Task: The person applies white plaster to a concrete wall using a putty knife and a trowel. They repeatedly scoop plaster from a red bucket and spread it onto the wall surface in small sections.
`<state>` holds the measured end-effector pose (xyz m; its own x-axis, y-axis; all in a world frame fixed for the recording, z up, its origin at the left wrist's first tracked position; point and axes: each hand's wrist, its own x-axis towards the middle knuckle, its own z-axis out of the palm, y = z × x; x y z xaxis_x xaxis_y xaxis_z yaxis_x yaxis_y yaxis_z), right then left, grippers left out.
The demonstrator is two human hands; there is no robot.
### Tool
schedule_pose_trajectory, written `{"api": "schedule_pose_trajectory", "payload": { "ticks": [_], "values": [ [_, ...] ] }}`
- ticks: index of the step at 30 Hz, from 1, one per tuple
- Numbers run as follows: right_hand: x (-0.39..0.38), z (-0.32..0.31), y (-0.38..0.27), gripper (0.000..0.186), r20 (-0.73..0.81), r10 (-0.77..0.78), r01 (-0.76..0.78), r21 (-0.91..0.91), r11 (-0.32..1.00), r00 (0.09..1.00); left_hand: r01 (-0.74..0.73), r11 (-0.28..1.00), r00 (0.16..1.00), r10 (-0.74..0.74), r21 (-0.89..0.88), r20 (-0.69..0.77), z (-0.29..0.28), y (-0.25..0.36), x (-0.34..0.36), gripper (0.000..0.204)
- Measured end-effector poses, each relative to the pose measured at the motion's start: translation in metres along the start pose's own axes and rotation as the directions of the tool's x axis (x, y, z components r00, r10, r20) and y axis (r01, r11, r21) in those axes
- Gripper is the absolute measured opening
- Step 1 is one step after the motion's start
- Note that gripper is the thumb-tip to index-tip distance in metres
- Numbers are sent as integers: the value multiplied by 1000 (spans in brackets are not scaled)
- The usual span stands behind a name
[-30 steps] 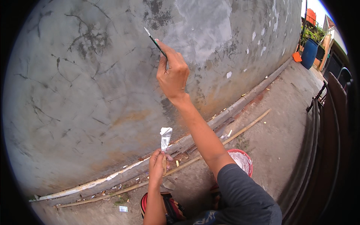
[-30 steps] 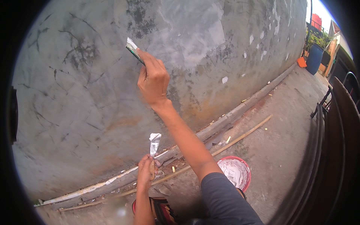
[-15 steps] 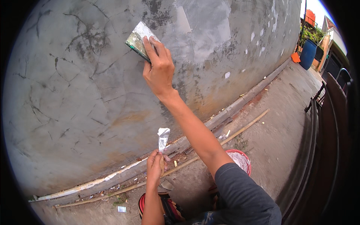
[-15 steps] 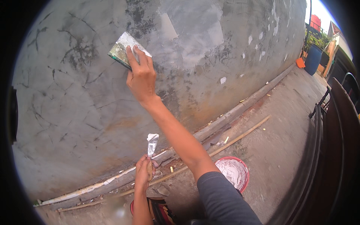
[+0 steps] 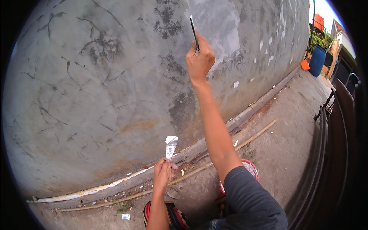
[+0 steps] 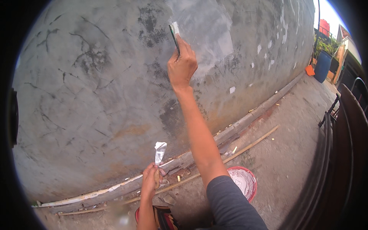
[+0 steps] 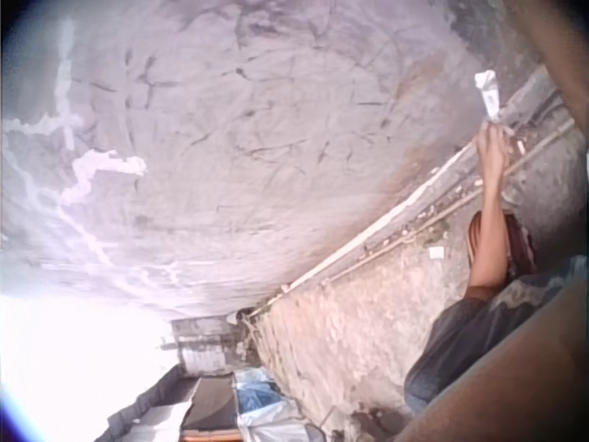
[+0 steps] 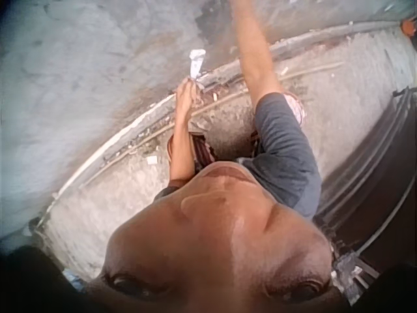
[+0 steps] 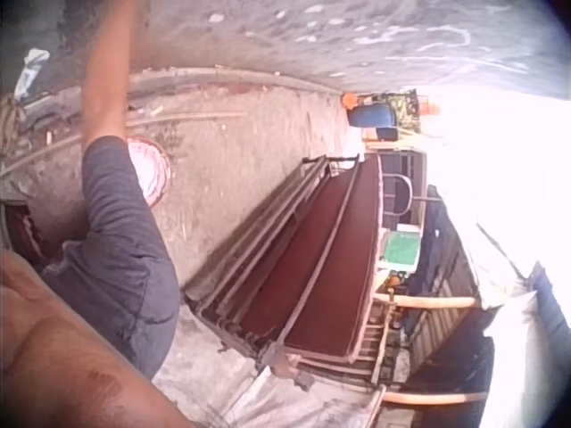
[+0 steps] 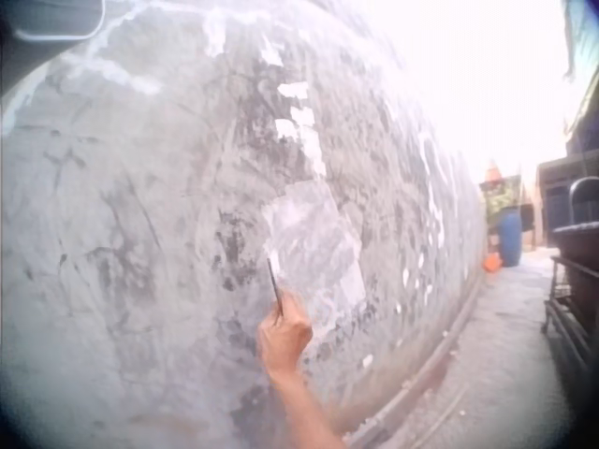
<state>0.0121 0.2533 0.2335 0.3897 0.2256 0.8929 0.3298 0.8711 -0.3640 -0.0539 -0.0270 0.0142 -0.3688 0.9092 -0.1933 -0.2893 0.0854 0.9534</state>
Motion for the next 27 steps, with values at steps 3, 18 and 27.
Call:
{"api": "schedule_pose_trajectory", "payload": {
  "ticks": [3, 18, 27],
  "values": [
    [-13, -5, -32, 35, 161, 24, -45, 125, 991, 987, -7, 1000, 1000, 7, 3, -9, -2, -2, 4, 27],
    [-60, 40, -55, 58, 237, -222, 225, 16, 974, 946, -19, 1000, 999, 19, 16, 34, 4, -5, 5, 27],
    [42, -18, -3, 42, 112, -4, -16, 174, 985, 994, -14, 1000, 1000, 14, 10, -13, 3, 1, -1, 27]
  ]
}}
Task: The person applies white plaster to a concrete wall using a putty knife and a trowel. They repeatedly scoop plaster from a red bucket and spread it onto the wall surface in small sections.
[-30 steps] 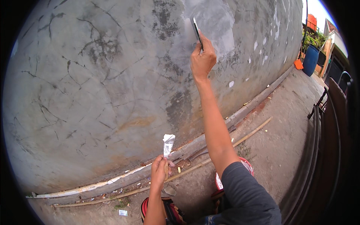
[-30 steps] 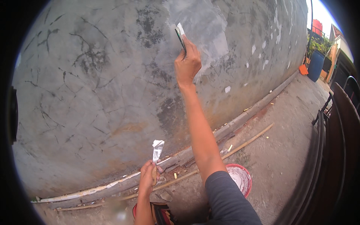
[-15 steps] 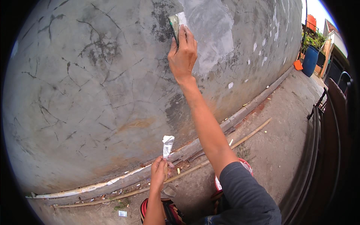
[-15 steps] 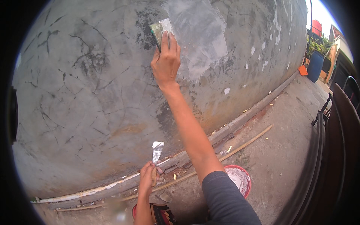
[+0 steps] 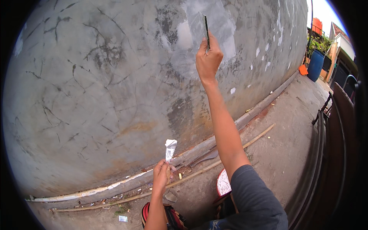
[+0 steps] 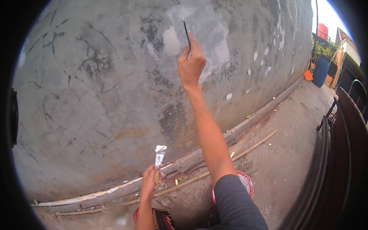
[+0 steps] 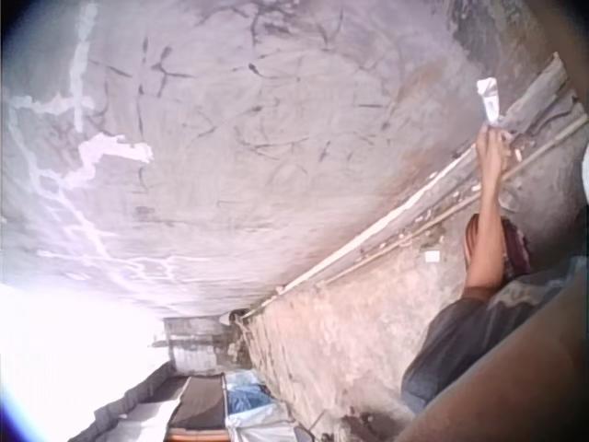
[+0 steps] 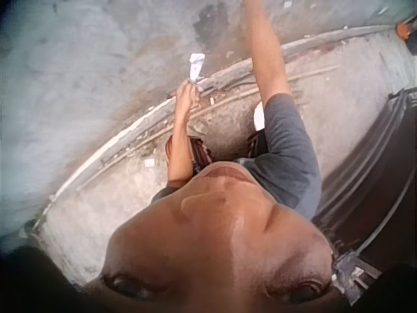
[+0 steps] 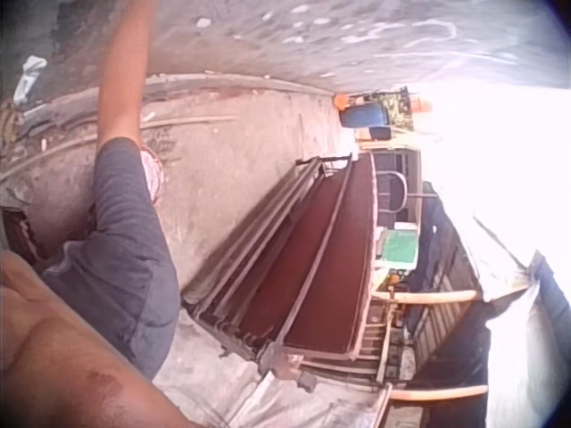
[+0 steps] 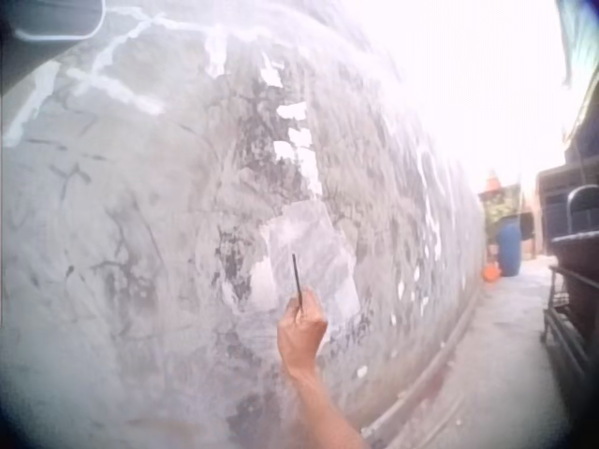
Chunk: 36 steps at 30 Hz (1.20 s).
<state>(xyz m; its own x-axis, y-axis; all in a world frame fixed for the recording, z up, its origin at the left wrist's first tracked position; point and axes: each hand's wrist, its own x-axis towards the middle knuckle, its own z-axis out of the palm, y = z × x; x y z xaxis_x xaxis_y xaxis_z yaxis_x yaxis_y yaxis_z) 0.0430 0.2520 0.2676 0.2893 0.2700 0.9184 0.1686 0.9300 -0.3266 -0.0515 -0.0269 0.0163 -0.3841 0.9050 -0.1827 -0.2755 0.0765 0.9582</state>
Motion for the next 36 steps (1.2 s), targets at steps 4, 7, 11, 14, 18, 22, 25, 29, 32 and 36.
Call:
{"api": "schedule_pose_trajectory", "payload": {
  "ticks": [4, 7, 11, 14, 18, 22, 25, 29, 32, 36],
  "values": [
    [-11, 29, 11, 44, -5, -147, 142, -222, 965, 989, -21, 1000, 999, 20, 22, 35, 5, -4, 7, 26],
    [-41, 50, -7, 41, -1, -194, 190, -183, 965, 981, -8, 999, 1000, 7, 36, 26, 7, -4, 7, 26],
    [-55, 27, -40, 39, 273, -84, 56, 106, 993, 958, 9, 999, 1000, -9, 31, -7, 1, -3, 3, 26],
    [-20, 7, -32, 35, 194, -136, 108, 149, 983, 972, -9, 999, 1000, 9, 33, 7, -2, -1, 1, 26],
    [62, -1, 0, 38, -14, -363, 363, 63, 930, 932, 6, 1000, 1000, -6, 17, 23, 2, -1, 4, 27],
    [68, 31, 20, 48, 103, -429, 429, 28, 903, 897, -2, 1000, 1000, 1, 10, 26, -2, -5, 4, 27],
    [15, 48, 26, 61, 196, -439, 465, -111, 879, 877, -2, 1000, 1000, 2, 6, 23, -2, -5, 7, 27],
    [-63, 13, 35, 64, 406, -413, 474, -59, 879, 816, -14, 1000, 1000, 13, 23, 28, -2, -2, 2, 26],
    [-60, -15, 33, 62, 465, -435, 483, 18, 876, 771, -1, 999, 1000, 0, 36, 25, -2, 0, 1, 26],
    [36, -20, -1, 54, 221, -488, 507, -34, 861, 844, -16, 1000, 1000, 16, 19, -4, -4, -3, 2, 26]
  ]
}}
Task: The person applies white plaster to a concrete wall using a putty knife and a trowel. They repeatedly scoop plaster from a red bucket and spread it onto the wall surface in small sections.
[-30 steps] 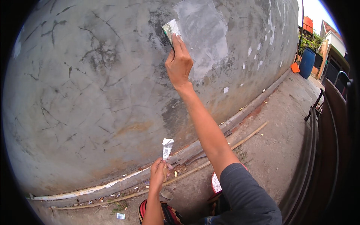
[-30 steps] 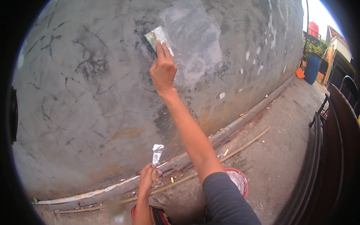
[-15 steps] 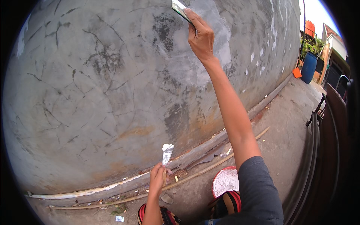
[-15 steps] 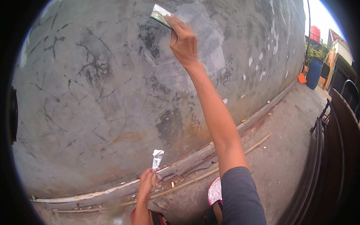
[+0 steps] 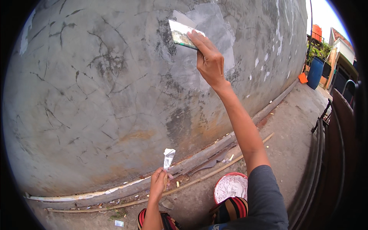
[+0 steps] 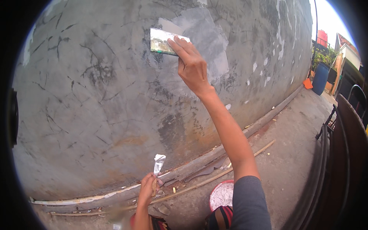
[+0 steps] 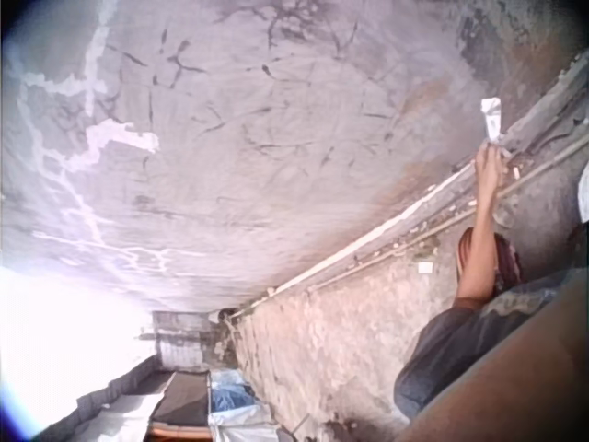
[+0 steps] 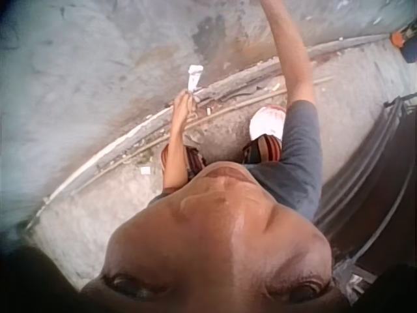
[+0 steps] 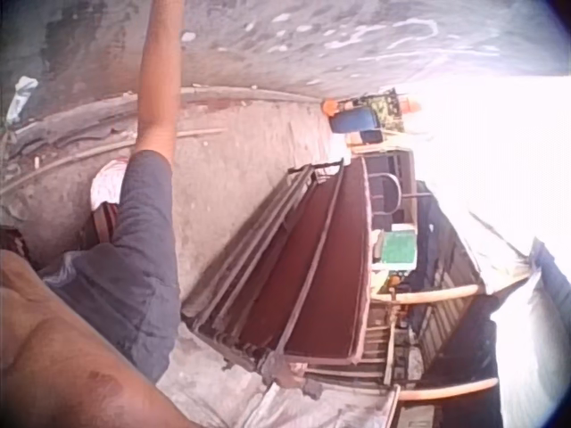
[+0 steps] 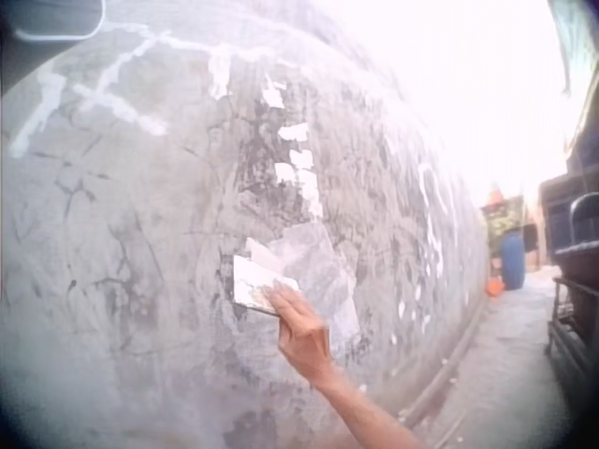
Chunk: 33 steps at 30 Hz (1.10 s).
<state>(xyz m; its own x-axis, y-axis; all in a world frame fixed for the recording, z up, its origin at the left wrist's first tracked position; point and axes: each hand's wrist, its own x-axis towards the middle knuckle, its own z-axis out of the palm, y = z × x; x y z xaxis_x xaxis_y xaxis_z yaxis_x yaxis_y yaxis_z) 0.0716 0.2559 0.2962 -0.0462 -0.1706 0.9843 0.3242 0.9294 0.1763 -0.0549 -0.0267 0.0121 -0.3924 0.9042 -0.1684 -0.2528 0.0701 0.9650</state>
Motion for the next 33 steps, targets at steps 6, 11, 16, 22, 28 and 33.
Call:
{"api": "schedule_pose_trajectory", "payload": {
  "ticks": [6, 11, 16, 22, 28, 33],
  "values": [
    [36, 28, 28, 46, 44, 183, -180, -74, 981, 982, 9, 1000, 1000, -9, -9, 30, 6, -5, 7, 25],
    [-13, 26, 6, 50, 164, 54, -61, 37, 997, 985, 16, 1000, 1000, -15, -23, 24, 2, -9, 6, 25],
    [39, -8, 14, 44, 170, 269, -272, -5, 962, 948, -5, 1000, 999, 5, -5, 34, 1, -4, 4, 25],
    [25, 58, 13, 51, -61, 20, -34, -227, 973, 998, 6, 1000, 998, -7, 4, 58, 12, -3, 6, 25],
    [-62, 67, -76, 49, 218, 9, 7, -74, 997, 976, 0, 1000, 999, 0, 2, 36, 5, -4, 3, 25],
    [-3, 24, -48, 44, 103, 152, -161, 91, 983, 983, -10, 999, 1000, 9, 34, 17, -2, -3, -4, 25]
  ]
}}
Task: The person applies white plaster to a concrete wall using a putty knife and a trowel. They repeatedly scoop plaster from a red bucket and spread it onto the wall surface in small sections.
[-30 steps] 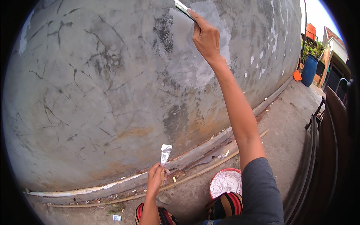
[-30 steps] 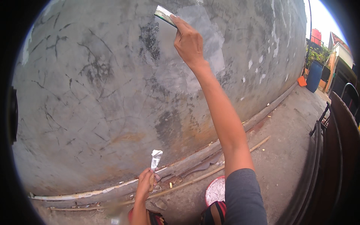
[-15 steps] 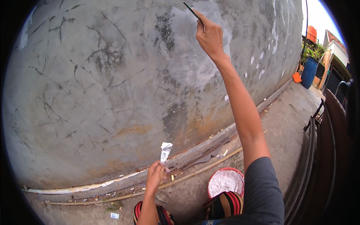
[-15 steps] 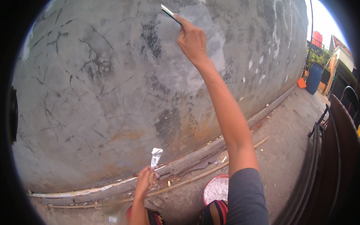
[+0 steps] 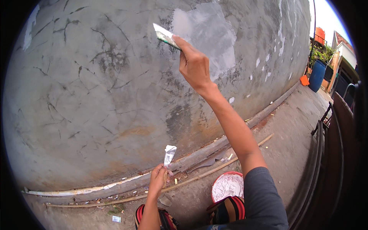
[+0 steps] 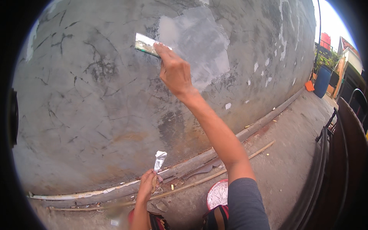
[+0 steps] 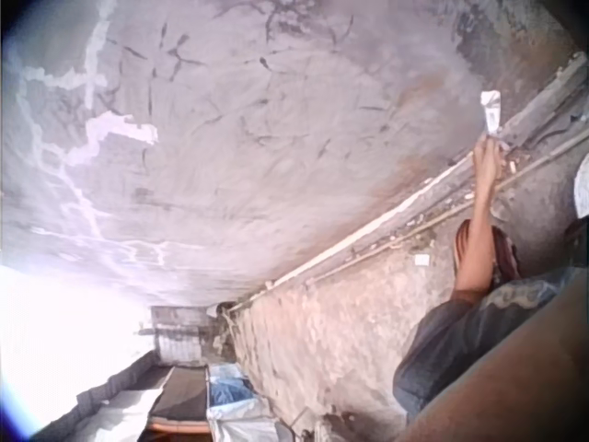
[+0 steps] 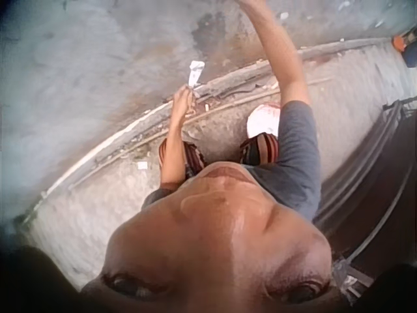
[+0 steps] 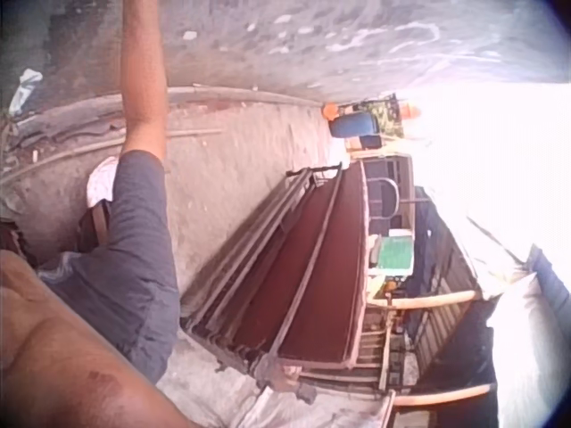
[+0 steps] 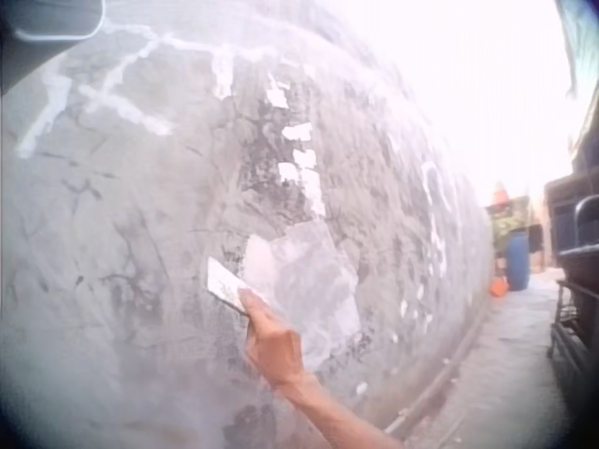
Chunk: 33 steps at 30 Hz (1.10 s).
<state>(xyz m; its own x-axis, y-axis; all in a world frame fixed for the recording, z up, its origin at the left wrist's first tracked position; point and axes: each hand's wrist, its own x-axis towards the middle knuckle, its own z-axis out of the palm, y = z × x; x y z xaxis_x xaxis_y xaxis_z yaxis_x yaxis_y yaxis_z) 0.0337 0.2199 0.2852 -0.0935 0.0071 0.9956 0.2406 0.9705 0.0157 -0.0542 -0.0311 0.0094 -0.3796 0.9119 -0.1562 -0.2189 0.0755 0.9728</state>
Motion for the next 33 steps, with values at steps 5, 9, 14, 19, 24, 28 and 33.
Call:
{"api": "schedule_pose_trajectory", "payload": {
  "ticks": [5, 9, 14, 19, 24, 28, 33],
  "values": [
    [44, -3, 53, 45, -121, 41, -72, -262, 962, 992, 0, 1000, 1000, 0, -12, 21, 11, 0, 6, 25],
    [-23, 44, 25, 50, -64, -46, 23, -328, 944, 997, 17, 1000, 1000, -17, -24, 18, 14, 0, 8, 26],
    [-24, 10, -10, 50, 278, 114, -112, -22, 993, 954, 1, 1000, 1000, -1, -27, 5, 1, 1, 3, 25],
    [19, 17, 24, 52, -74, 16, -30, -190, 981, 997, 0, 999, 1000, 0, -45, 15, 10, 2, 3, 24],
    [-43, 92, 3, 66, -98, -12, -14, -268, 963, 995, 10, 999, 999, -9, -44, 44, 19, 8, 0, 23],
    [-83, 89, -15, 69, 32, -29, 36, -233, 972, 999, 1, 998, 1000, -1, -59, 0, 11, 2, 2, 27],
    [-60, 23, -20, 65, 109, 26, -28, 18, 999, 994, -16, 999, 1000, 16, -28, -7, 7, 14, -6, 27]
  ]
}}
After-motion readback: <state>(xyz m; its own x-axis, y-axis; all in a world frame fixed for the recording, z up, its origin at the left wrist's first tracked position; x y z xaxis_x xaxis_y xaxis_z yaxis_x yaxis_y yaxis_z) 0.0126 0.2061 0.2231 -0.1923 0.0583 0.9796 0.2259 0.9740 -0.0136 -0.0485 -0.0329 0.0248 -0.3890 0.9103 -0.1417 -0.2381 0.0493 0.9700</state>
